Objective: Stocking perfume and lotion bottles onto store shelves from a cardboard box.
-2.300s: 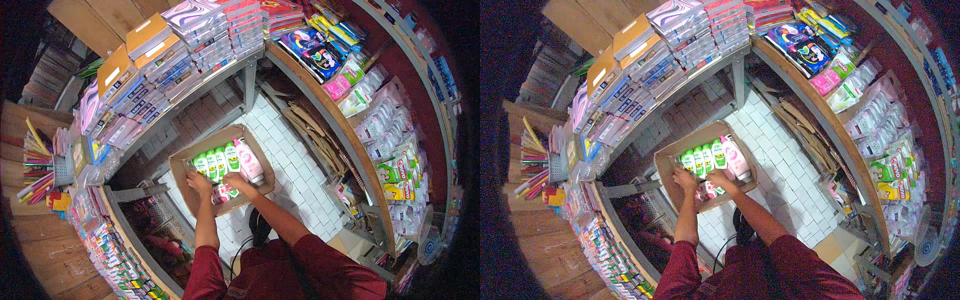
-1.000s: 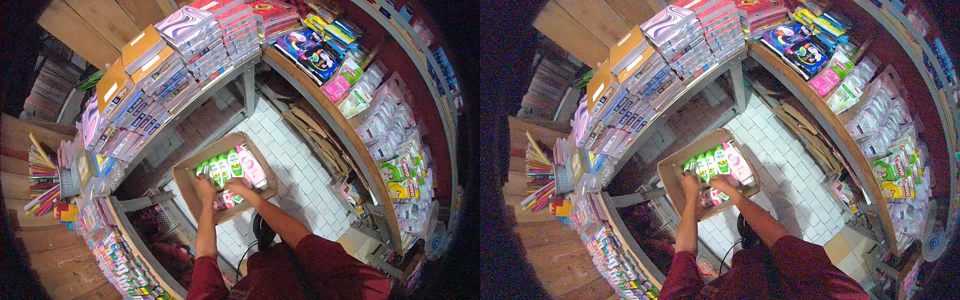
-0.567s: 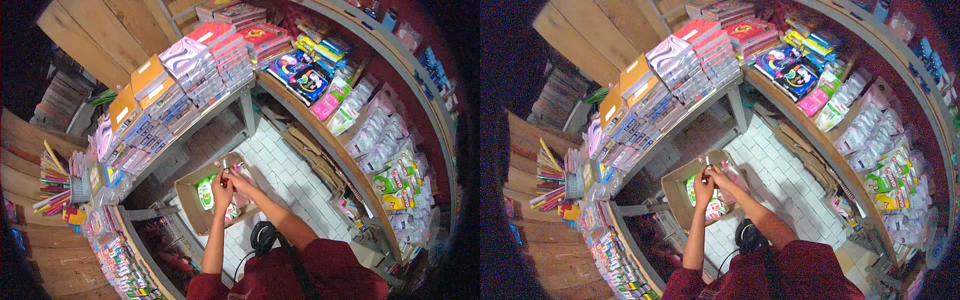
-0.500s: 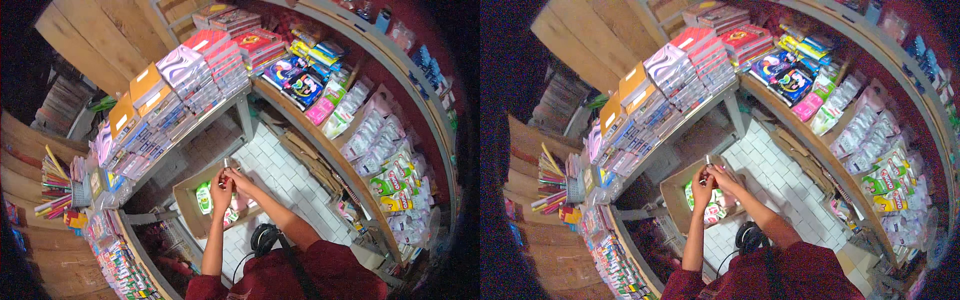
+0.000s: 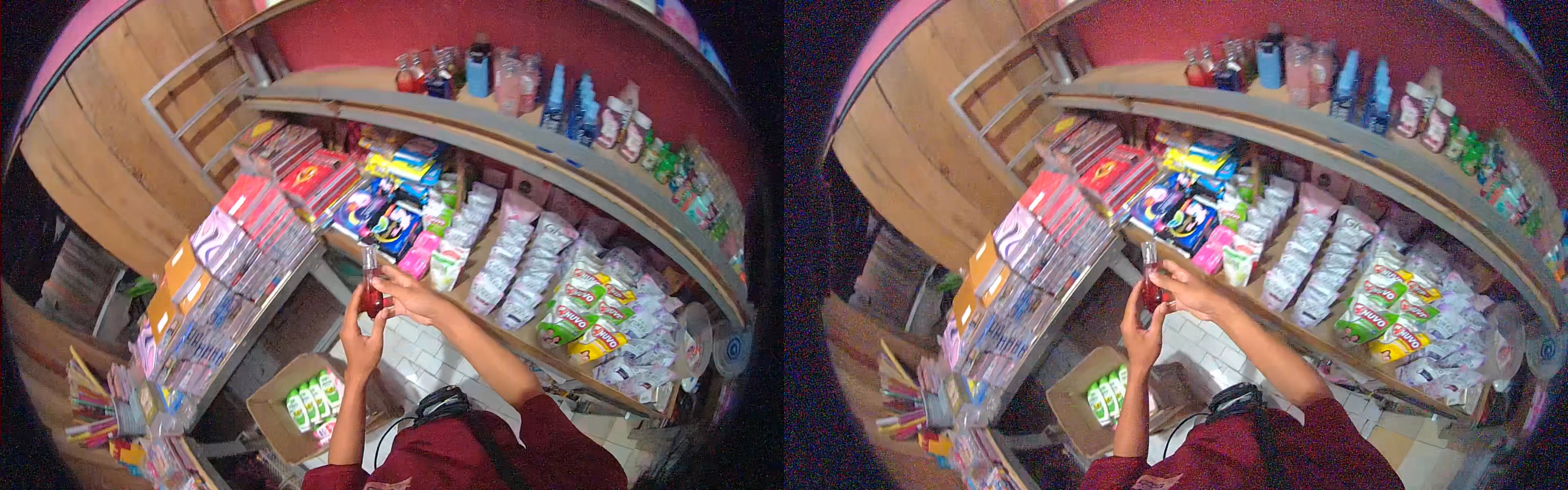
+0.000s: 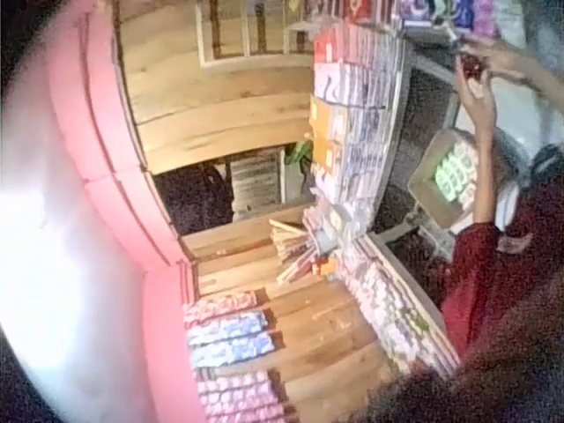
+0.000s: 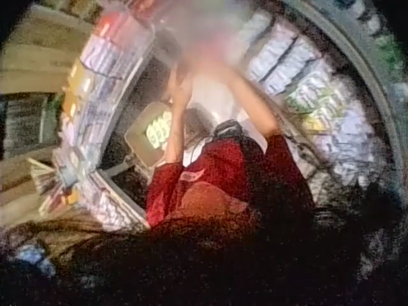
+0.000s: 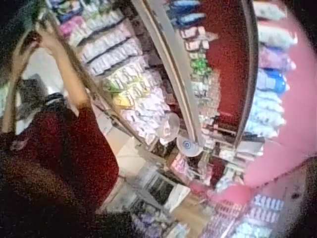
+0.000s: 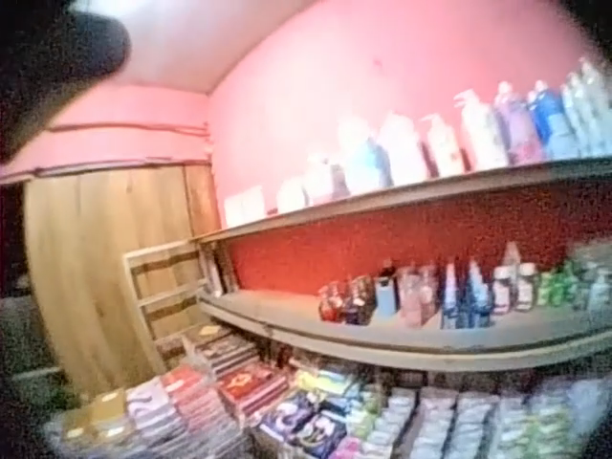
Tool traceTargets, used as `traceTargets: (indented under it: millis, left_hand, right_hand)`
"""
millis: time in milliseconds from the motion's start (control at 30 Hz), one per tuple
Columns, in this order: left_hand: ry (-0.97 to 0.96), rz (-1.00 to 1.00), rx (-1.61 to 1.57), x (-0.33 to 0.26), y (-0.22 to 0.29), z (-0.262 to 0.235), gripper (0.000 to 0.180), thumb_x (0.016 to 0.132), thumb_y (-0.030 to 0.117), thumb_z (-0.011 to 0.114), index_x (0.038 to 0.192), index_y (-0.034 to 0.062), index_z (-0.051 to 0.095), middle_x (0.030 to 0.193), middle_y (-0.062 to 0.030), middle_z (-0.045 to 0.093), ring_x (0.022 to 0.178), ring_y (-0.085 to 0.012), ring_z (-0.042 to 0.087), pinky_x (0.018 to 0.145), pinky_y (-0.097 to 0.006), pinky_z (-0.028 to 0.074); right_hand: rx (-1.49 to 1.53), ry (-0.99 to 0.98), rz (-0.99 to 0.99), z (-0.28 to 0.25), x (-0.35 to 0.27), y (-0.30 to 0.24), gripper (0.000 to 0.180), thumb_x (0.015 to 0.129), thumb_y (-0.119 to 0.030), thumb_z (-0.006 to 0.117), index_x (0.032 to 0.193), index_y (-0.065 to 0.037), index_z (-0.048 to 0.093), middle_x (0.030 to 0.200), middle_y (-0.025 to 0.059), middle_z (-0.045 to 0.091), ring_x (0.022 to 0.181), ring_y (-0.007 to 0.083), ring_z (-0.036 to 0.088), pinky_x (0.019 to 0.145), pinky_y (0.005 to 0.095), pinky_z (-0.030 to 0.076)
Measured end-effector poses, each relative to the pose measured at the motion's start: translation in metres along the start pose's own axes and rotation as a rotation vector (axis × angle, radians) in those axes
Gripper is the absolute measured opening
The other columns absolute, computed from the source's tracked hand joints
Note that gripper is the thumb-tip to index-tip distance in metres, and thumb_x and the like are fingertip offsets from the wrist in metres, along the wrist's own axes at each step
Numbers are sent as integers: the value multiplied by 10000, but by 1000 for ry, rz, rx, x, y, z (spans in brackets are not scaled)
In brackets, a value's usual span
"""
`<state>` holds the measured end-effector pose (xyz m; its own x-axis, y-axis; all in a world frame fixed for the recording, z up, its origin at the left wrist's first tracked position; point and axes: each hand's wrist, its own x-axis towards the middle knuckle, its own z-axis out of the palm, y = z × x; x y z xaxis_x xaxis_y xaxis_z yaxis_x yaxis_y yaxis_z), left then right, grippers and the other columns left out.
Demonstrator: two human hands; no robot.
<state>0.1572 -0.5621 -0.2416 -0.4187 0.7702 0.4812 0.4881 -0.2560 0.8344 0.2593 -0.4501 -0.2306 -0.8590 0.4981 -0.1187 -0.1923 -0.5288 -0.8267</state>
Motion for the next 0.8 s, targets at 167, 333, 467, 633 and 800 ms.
traceTargets:
  millis: [167,333,467,633,800]
  left_hand:
    - [-45,-28,-355,34,22,42,427,933,109,495,1314,-58,400,1194,-133,542,1057,-178,538,924,-310,415]
    - [-126,-208,-749,77,22,66,424,972,214,436,1311,-39,398,1187,-103,536,1050,-159,543,869,-288,467]
    - [-195,-229,-933,112,13,81,470,975,263,433,1330,-37,363,1202,-103,524,1048,-159,545,876,-289,462]
    - [-325,-69,-978,183,-7,79,470,975,260,435,1327,-43,365,1228,-115,507,1094,-175,520,931,-300,423]
    - [-353,-26,-936,275,-21,52,421,964,210,454,1303,-33,391,1192,-121,527,1059,-180,551,862,-338,517]
  right_hand:
    - [-214,172,-157,-22,-32,-69,392,935,-279,518,1261,-90,409,1099,50,568,905,151,600,718,329,538]
    - [-461,239,-438,-36,-35,-111,416,879,-169,612,1247,-41,466,1089,64,578,879,107,575,677,271,504]
    - [-525,343,-495,-39,-26,-137,419,850,-144,650,1216,4,508,1056,79,595,879,104,568,744,254,478]
    - [-765,485,-554,-28,26,-183,344,832,-137,671,1127,6,566,959,40,624,862,87,565,765,242,466]
    - [-901,426,-644,-5,107,-247,238,819,-148,680,1004,-17,608,853,-20,598,796,39,520,679,225,436]
